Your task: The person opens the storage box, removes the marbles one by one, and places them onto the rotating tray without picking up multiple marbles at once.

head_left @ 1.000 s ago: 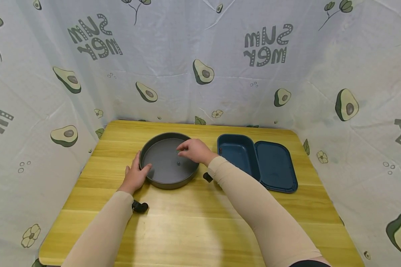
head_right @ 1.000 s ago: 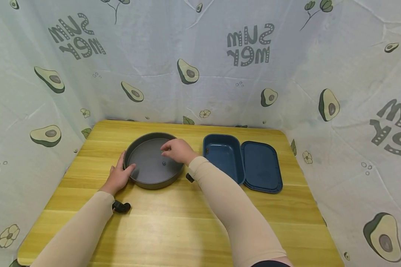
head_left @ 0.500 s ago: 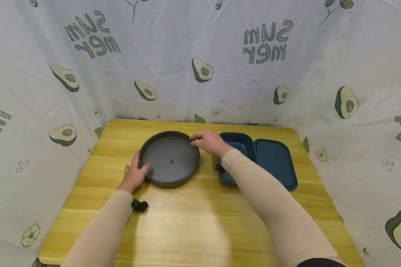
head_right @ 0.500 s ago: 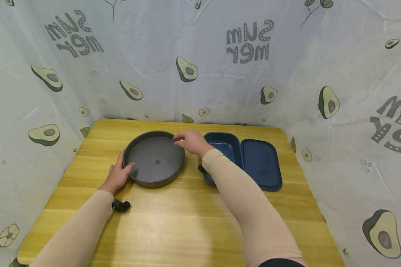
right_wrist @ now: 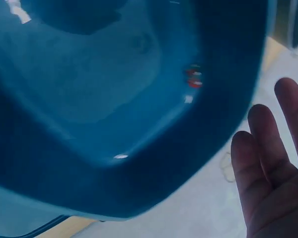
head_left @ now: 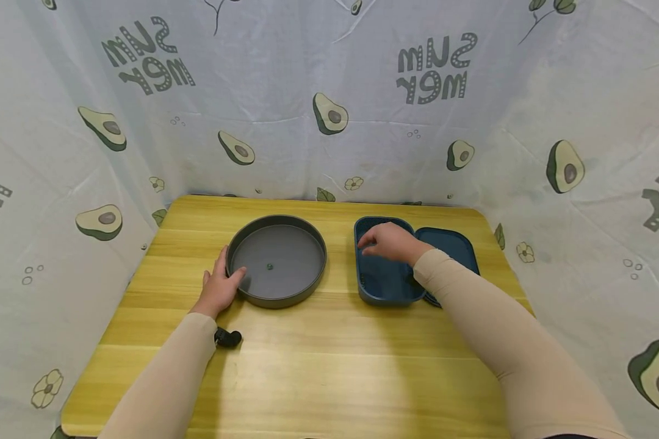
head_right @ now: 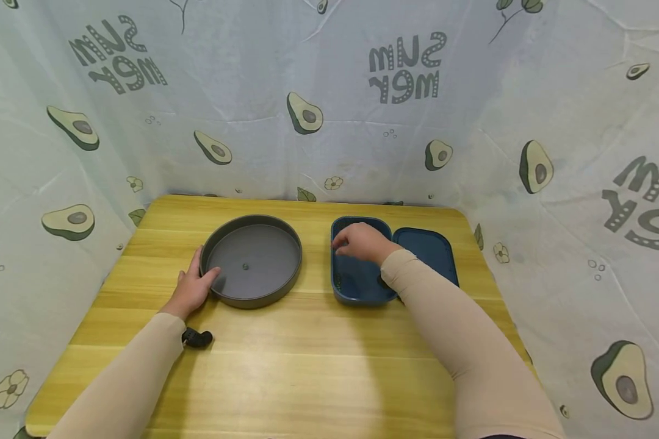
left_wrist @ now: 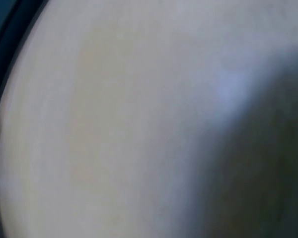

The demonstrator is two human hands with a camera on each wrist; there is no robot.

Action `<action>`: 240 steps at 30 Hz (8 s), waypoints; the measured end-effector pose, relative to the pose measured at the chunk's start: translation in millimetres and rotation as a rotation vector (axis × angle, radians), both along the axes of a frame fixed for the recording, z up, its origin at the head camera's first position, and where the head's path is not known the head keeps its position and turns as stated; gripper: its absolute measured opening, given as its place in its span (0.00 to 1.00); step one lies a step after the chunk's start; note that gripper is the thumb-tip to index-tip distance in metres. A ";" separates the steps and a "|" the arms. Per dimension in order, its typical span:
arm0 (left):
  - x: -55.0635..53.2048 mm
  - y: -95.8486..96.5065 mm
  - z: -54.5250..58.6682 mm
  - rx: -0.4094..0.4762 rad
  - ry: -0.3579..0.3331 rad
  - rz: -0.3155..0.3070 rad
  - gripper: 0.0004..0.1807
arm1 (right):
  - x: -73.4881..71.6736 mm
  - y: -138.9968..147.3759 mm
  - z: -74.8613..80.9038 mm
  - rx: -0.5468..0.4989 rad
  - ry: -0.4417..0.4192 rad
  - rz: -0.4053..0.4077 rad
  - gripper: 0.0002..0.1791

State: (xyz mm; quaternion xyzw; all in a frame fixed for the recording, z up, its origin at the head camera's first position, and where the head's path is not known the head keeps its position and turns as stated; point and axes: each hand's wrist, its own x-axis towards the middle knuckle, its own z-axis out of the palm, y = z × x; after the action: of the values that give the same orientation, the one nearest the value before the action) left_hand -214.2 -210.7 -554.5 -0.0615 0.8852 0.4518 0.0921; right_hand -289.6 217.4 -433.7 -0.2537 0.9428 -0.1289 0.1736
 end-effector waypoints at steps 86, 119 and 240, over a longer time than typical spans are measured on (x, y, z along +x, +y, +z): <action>0.5 0.0 3.2 0.002 0.024 -0.018 0.47 | 12.9 -9.7 7.4 0.056 -0.050 0.139 0.10; 3.3 4.6 7.8 0.014 0.011 -0.005 0.47 | 7.5 -104.0 -10.2 -0.156 0.008 0.176 0.12; 0.2 0.7 3.6 0.012 0.008 -0.011 0.48 | 34.3 4.1 -50.9 0.214 -0.052 0.262 0.05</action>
State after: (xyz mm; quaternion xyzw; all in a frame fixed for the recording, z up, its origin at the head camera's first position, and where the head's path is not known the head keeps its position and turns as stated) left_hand -213.9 -210.0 -550.9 -0.0545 0.8832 0.4568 0.0914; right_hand -255.3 221.4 -484.5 -0.3514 0.9051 -0.0107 0.2390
